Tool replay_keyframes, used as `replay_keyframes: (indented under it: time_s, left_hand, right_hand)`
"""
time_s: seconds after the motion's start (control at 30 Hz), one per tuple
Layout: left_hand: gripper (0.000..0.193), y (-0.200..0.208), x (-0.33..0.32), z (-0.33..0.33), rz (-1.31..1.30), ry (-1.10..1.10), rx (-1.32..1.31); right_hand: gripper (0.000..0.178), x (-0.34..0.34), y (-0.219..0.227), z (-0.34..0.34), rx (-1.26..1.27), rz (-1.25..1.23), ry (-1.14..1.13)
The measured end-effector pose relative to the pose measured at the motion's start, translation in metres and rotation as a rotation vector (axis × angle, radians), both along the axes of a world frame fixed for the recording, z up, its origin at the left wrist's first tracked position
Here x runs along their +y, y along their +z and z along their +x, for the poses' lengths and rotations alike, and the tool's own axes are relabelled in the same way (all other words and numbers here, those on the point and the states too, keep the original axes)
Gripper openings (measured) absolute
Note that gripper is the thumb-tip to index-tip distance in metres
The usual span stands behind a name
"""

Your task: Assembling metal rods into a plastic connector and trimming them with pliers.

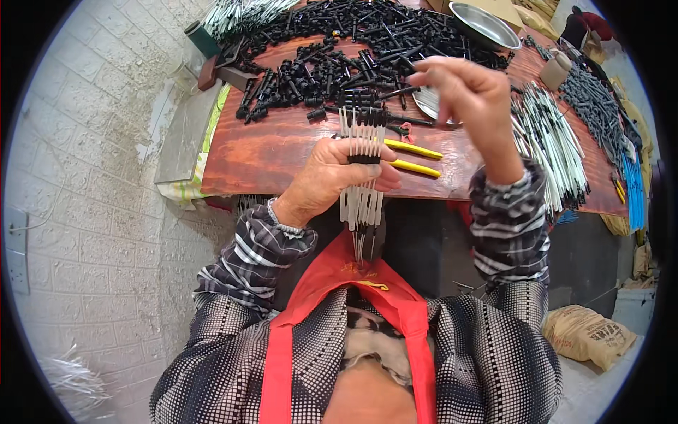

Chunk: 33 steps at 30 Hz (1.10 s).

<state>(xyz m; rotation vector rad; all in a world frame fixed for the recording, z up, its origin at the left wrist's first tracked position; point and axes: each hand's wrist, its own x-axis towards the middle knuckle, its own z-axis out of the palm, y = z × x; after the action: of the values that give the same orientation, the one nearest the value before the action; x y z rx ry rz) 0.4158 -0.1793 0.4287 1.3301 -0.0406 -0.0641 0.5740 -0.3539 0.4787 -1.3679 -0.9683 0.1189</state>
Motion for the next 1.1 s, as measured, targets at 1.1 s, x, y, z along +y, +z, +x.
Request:
replay_keyframes:
  time_s: [1.1]
  left_hand:
    - [0.018,-0.002,0.004,0.004,-0.007,-0.027,0.025]
  right_hand:
    - [0.014,-0.011,-0.077,0.135,-0.228,-0.515,-0.411]
